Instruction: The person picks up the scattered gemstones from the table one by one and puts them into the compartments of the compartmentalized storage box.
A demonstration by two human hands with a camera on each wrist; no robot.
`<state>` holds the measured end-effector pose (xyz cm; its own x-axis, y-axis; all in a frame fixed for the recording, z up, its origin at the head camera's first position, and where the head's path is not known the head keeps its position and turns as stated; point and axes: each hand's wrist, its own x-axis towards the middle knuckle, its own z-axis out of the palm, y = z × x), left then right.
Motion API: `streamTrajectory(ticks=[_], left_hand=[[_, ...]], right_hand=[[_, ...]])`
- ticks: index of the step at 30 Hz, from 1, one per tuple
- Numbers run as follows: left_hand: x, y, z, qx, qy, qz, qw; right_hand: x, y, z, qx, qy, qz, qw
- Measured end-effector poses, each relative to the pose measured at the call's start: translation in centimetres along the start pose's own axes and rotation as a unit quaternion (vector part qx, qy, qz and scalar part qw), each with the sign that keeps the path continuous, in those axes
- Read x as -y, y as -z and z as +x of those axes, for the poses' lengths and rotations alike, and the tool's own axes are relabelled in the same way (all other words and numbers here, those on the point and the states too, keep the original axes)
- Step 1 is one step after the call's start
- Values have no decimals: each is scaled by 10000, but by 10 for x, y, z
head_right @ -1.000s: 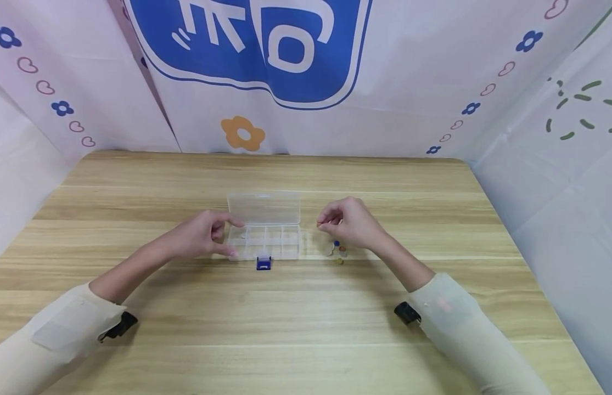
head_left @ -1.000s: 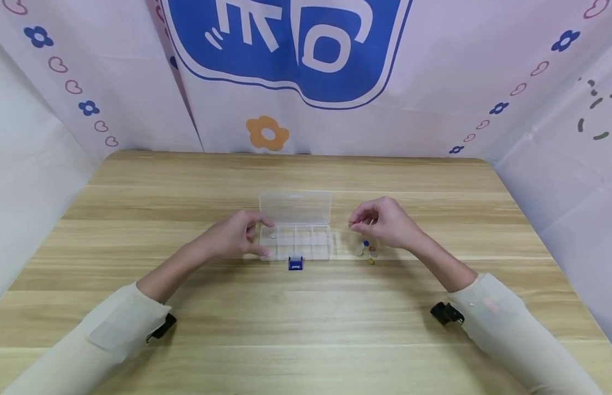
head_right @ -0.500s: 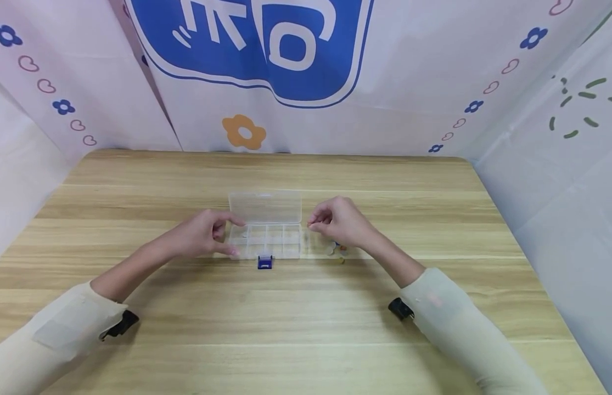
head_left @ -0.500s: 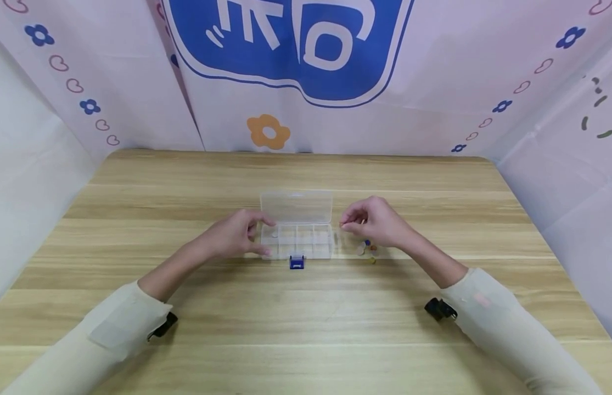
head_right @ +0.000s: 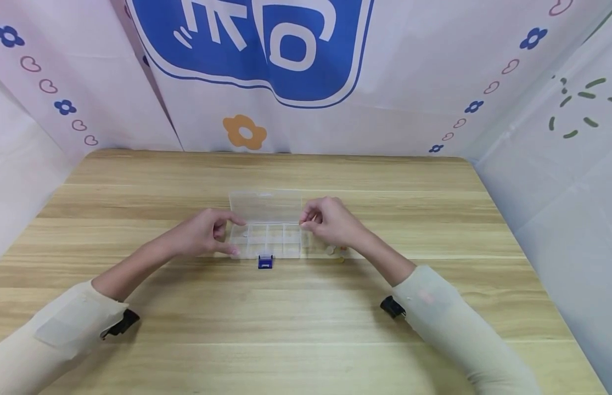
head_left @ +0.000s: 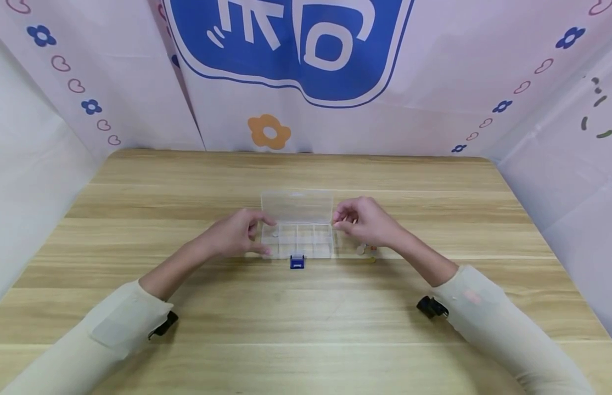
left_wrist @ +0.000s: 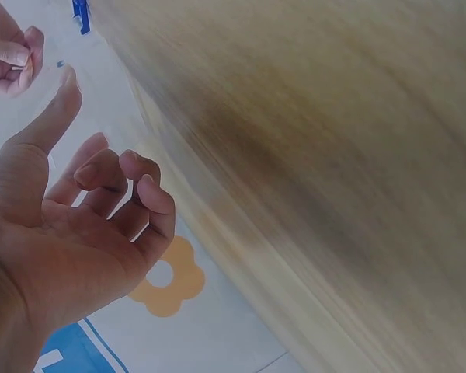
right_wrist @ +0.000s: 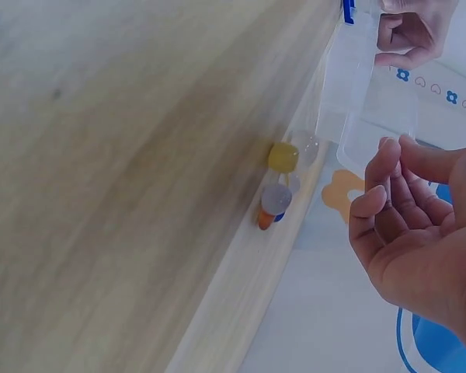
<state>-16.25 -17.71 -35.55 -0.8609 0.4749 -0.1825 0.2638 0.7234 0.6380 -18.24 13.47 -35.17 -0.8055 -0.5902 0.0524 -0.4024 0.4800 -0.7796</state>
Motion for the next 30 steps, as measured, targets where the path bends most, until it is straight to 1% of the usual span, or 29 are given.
streamTrajectory(ticks=[10,13,23,30], left_hand=[[0,-1,0,-15,-37,46,10000],[0,-1,0,-12,-47,54,10000],[1,-2,1,-12,-97,27,9999],[0,0,1,-5,-44,66,10000]], right_hand=[[7,-5,6,163,-33,-132,9998],[10,-7,8,222,-37,-79,9997],[12,-20,18,403,137,186,9989],[16,-26,26,522,267,210,9981]])
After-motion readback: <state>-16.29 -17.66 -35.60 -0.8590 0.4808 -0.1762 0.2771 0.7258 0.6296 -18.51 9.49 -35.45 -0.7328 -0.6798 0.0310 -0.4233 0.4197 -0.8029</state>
